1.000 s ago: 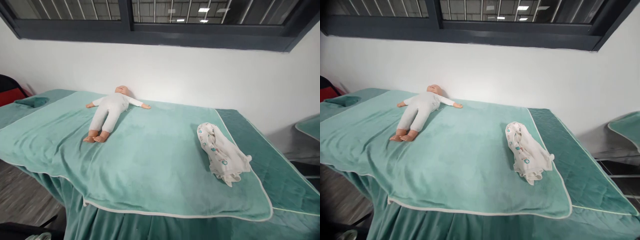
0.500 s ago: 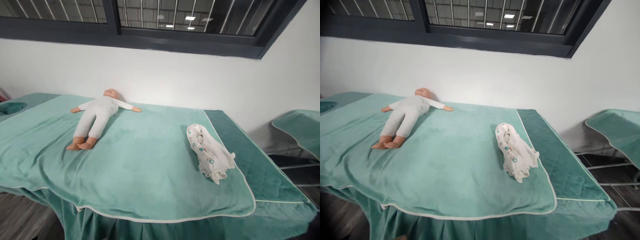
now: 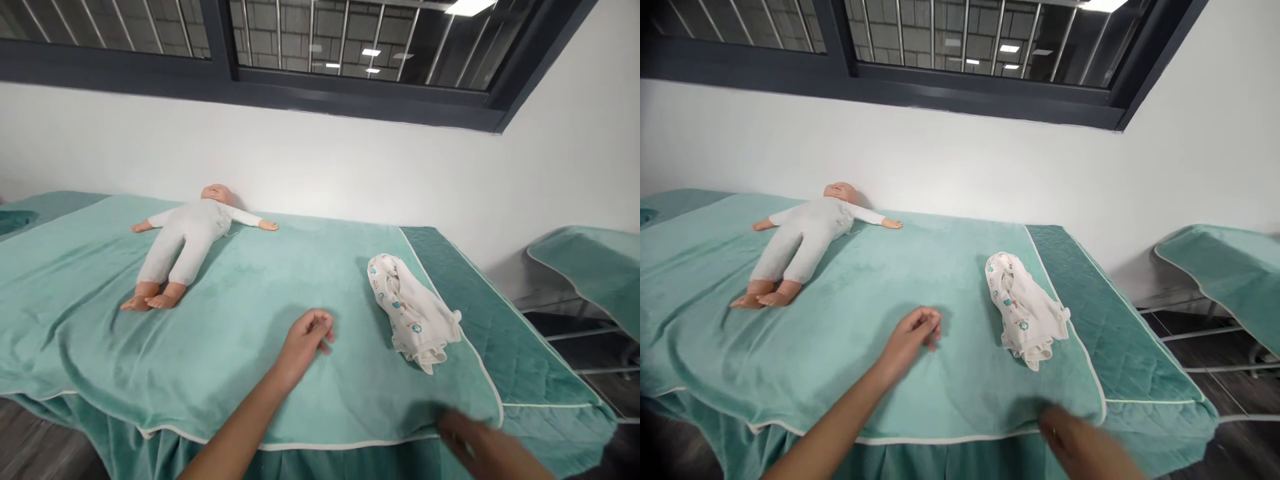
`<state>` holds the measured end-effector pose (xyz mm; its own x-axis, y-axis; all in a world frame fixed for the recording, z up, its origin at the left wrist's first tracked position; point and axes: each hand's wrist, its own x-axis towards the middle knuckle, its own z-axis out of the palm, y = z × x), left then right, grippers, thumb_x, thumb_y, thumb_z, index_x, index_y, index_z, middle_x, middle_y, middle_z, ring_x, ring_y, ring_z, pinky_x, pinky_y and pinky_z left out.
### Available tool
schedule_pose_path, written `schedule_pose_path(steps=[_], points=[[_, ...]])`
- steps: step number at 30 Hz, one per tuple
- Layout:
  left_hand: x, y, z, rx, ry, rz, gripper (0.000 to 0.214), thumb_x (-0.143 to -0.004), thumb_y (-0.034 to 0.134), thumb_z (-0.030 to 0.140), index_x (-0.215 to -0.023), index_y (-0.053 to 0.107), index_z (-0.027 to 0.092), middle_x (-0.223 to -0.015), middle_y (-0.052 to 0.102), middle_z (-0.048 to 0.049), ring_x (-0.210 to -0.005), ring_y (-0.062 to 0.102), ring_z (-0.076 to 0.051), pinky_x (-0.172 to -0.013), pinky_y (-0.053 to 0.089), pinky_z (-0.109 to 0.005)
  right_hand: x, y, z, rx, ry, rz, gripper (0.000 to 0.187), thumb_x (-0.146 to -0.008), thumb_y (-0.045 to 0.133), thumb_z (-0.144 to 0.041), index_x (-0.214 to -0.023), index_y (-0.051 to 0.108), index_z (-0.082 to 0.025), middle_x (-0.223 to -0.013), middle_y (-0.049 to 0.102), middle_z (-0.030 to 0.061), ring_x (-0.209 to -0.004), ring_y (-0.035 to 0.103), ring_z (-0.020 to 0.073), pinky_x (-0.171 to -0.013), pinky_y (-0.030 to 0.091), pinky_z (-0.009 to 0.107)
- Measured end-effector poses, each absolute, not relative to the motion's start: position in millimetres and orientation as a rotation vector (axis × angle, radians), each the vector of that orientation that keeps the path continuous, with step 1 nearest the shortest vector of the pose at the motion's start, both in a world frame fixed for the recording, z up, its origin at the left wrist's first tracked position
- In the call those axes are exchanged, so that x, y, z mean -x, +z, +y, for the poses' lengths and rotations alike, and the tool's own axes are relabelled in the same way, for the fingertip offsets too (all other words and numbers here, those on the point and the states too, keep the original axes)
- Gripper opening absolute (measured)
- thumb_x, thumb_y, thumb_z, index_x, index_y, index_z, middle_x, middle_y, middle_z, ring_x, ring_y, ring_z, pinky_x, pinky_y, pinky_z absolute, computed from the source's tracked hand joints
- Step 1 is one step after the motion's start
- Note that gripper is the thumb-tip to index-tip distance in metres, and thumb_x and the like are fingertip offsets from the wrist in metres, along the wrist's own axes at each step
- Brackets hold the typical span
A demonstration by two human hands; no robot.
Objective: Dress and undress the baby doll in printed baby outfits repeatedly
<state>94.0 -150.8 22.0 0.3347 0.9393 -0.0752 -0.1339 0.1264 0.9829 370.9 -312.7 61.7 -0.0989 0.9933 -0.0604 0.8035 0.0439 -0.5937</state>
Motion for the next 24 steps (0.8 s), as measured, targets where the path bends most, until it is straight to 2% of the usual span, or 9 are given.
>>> schedule_pose_path(steps=[1, 3, 5, 7, 10, 13, 16, 24], points=[[-106.8, 23.6, -137.9, -1.079, 0.984, 0.845, 0.03, -0.088, 0.063, 0.047, -0.091, 0.065, 0.017, -0.079, 0.064, -0.0035, -0.073, 0.062, -0.015, -0.062, 0.051, -0.026, -377.6, 67.9, -294.0, 1.845, 0.638, -1.93, 0.006, -0.093, 0.063, -0.043, -0.093, 0.067, -0.039, -0.096, 0.07, 0.0031, -0.082, 0.067, 0.0248, -0.065, 0.054, 0.038], [-125.3, 25.5, -114.7, -0.932, 1.02, 0.768, 0.029, -0.084, 0.069, 0.044, -0.093, 0.065, 0.016, -0.084, 0.065, -0.0051, -0.077, 0.064, -0.017, -0.067, 0.056, -0.03, -386.6, 83.3, -252.4, 1.942, 0.427, -1.83, 0.02, -0.094, 0.053, -0.046, -0.092, 0.066, -0.031, -0.088, 0.069, 0.0044, -0.072, 0.065, 0.0234, -0.067, 0.052, 0.039], [-132.4, 26.2, -95.0, -0.781, 0.992, 0.673, 0.026, -0.082, 0.072, 0.037, -0.095, 0.064, 0.016, -0.089, 0.067, -0.0069, -0.082, 0.066, -0.018, -0.075, 0.058, -0.035, -388.8, 97.5, -209.5, 2.035, 0.135, -1.694, 0.031, -0.093, 0.049, -0.05, -0.104, 0.064, -0.025, -0.102, 0.069, 0.0091, -0.086, 0.065, 0.0252, -0.069, 0.049, 0.037], [-130.2, 25.8, -79.6, -0.599, 0.942, 0.553, 0.02, -0.083, 0.072, 0.029, -0.096, 0.064, 0.016, -0.094, 0.068, -0.0082, -0.087, 0.068, -0.018, -0.083, 0.058, -0.037, -387.5, 105.5, -170.8, 2.152, -0.01, -1.649, 0.037, -0.09, 0.049, -0.054, -0.105, 0.063, -0.023, -0.112, 0.067, 0.011, -0.095, 0.063, 0.027, -0.066, 0.045, 0.034], [-120.9, 23.2, -66.9, -0.395, 0.93, 0.443, 0.013, -0.085, 0.067, 0.023, -0.096, 0.064, 0.016, -0.096, 0.07, -0.0082, -0.089, 0.068, -0.017, -0.087, 0.056, -0.036, -390.1, 107.7, -129.2, 2.294, 0.098, -1.771, 0.028, -0.087, 0.051, -0.048, -0.084, 0.059, -0.022, -0.09, 0.068, 0.0072, -0.076, 0.058, 0.0211, -0.059, 0.036, 0.031], [-116.7, 19.8, -65.2, -0.383, 0.921, 0.417, 0.014, -0.086, 0.066, 0.022, -0.098, 0.065, 0.016, -0.096, 0.071, -0.0088, -0.091, 0.069, -0.018, -0.089, 0.055, -0.038, -405.3, 116.2, -108.6, 2.3, 0.157, -1.825, 0.02, -0.083, 0.054, -0.036, -0.07, 0.049, -0.023, -0.069, 0.06, 0.0018, -0.063, 0.05, 0.0171, -0.059, 0.032, 0.031], [-118.8, 17.6, -67.6, -0.407, 0.916, 0.402, 0.015, -0.086, 0.067, 0.023, -0.099, 0.065, 0.016, -0.096, 0.071, -0.0085, -0.091, 0.069, -0.018, -0.092, 0.054, -0.039, -424.5, 145.1, -103.1, 2.244, 0.077, -1.697, 0.016, -0.079, 0.06, -0.033, -0.07, 0.05, -0.023, -0.068, 0.06, 0.0027, -0.066, 0.051, 0.0184, -0.062, 0.033, 0.033], [-121.3, 17.8, -76.9, -0.518, 0.958, 0.428, 0.022, -0.081, 0.075, 0.025, -0.099, 0.065, 0.016, -0.093, 0.072, -0.0075, -0.088, 0.07, -0.018, -0.093, 0.053, -0.04, -424.4, 243.8, -108.4, 2.125, -0.208, -1.306, 0.015, -0.085, 0.059, -0.035, -0.082, 0.054, -0.021, -0.081, 0.061, 0.0075, -0.07, 0.048, 0.0149, -0.067, 0.036, 0.037]])
